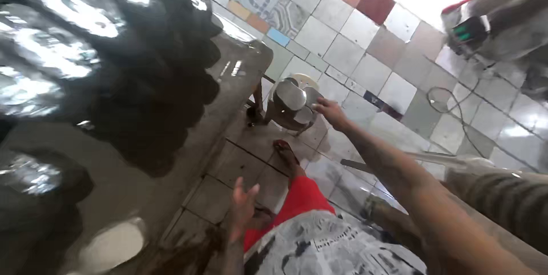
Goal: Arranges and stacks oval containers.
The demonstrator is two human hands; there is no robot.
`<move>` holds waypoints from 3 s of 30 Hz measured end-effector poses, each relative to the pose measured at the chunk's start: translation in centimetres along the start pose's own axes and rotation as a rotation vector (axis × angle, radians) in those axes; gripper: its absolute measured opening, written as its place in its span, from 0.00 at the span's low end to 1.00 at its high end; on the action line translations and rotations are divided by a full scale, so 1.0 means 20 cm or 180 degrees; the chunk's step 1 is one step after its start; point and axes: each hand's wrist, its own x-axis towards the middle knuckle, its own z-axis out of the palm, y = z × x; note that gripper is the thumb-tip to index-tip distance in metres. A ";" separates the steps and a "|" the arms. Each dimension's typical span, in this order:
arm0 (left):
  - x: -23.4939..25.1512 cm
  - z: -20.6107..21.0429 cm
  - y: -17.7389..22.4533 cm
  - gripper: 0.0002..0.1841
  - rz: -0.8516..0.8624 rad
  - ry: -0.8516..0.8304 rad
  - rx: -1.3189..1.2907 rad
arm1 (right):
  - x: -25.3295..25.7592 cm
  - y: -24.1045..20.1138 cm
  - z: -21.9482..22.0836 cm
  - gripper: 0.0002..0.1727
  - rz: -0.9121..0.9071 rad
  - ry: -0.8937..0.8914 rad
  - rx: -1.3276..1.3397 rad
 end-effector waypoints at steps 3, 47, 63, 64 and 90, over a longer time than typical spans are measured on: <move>0.59 0.43 -0.02 0.45 -0.0208 -0.0399 -0.0218 | 0.46 0.08 -0.01 0.34 -0.0177 -0.0058 0.0230; 0.36 -1.20 0.69 0.28 0.0218 -0.0259 -0.0200 | -0.35 -0.81 1.55 0.26 -0.4997 -0.0535 -0.1205; 0.68 -1.14 0.46 0.25 0.0004 0.0225 -0.0741 | -0.08 -0.62 1.68 0.41 -0.5080 -0.0521 -0.1021; 0.70 -1.14 0.46 0.26 0.0045 0.0236 -0.0710 | -0.08 -0.61 1.68 0.39 -0.5096 -0.0493 -0.1022; 0.56 -1.12 0.51 0.25 -0.0038 0.0208 -0.1169 | -0.15 -0.66 1.69 0.41 -0.5057 -0.0457 -0.1253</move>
